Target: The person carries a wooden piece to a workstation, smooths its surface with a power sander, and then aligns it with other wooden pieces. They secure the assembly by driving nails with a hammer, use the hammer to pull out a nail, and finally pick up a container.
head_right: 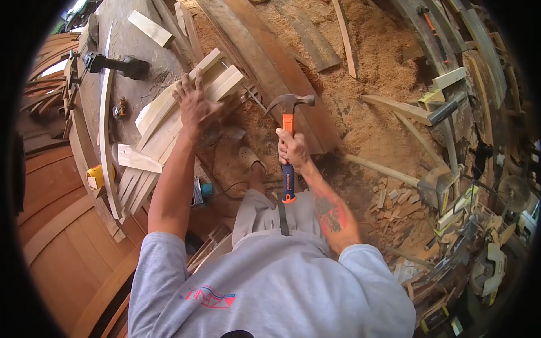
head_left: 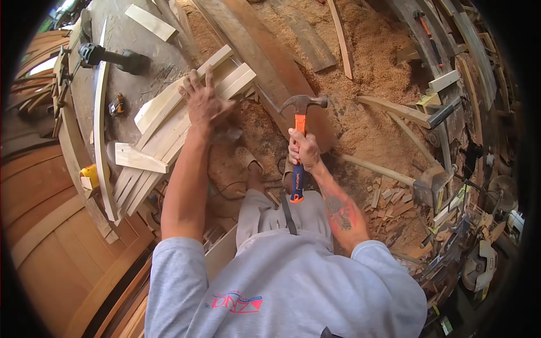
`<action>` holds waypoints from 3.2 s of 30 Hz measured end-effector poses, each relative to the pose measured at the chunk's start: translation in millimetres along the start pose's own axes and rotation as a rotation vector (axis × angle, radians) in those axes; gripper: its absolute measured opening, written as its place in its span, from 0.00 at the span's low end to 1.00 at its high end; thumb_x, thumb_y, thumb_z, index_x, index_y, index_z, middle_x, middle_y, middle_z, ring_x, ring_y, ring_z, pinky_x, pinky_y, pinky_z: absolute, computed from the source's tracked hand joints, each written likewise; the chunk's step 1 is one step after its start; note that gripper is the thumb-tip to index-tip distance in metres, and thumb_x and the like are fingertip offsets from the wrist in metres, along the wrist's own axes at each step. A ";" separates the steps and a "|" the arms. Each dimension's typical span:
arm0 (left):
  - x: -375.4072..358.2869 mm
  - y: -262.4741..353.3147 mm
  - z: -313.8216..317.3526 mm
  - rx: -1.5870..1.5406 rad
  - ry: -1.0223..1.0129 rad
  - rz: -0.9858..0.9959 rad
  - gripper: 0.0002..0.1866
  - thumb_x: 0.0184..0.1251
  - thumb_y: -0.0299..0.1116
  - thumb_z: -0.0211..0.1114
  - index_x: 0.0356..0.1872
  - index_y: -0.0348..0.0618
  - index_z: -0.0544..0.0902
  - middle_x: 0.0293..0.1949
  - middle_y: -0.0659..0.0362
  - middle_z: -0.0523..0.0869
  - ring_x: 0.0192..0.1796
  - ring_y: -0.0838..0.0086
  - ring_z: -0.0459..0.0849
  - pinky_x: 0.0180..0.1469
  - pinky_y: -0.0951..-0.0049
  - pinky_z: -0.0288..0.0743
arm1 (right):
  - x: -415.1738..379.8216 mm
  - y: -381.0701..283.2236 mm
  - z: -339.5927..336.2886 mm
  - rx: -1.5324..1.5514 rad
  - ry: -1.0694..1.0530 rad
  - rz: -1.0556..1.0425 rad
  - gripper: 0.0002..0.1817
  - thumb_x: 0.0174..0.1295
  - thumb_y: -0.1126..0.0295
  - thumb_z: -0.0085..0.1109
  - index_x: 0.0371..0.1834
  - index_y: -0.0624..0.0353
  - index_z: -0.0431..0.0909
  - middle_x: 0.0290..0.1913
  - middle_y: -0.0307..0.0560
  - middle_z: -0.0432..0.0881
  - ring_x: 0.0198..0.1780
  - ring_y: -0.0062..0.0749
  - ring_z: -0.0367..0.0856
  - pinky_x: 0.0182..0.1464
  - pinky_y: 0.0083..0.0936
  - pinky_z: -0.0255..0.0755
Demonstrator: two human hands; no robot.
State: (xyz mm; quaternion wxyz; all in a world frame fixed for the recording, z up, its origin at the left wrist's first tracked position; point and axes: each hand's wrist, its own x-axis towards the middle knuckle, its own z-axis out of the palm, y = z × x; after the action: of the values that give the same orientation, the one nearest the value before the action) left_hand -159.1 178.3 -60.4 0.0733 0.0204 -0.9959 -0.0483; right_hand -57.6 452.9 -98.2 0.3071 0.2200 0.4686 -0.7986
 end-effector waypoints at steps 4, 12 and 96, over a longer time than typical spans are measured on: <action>-1.8 -1.1 0.4 0.057 -0.023 0.010 0.65 0.43 0.74 0.70 0.79 0.51 0.52 0.74 0.36 0.56 0.75 0.33 0.53 0.75 0.33 0.44 | -1.3 -0.6 -0.2 0.023 -0.054 0.011 0.22 0.71 0.55 0.58 0.21 0.49 0.65 0.15 0.30 0.65 0.12 0.16 0.61 0.15 0.20 0.57; 2.8 0.7 -4.4 0.040 -0.140 -0.061 0.66 0.42 0.73 0.70 0.80 0.49 0.52 0.77 0.35 0.53 0.78 0.34 0.48 0.78 0.38 0.41 | -14.5 -20.7 -11.1 -0.821 0.039 -0.402 0.16 0.69 0.58 0.59 0.36 0.63 0.76 0.20 0.42 0.71 0.25 0.26 0.71 0.30 0.30 0.68; 14.5 -18.5 8.8 -0.011 0.000 0.016 0.65 0.34 0.74 0.75 0.77 0.59 0.58 0.75 0.40 0.57 0.77 0.35 0.52 0.76 0.29 0.40 | -31.4 -3.0 14.2 1.103 -0.392 0.384 0.21 0.77 0.48 0.45 0.39 0.57 0.67 0.22 0.32 0.58 0.19 0.17 0.59 0.15 0.16 0.62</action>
State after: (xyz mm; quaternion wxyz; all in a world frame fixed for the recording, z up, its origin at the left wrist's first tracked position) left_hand -174.1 160.0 -68.8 0.0738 0.0119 -0.9958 -0.0530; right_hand -38.1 450.4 -69.7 0.3666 0.2760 -0.1267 -0.8794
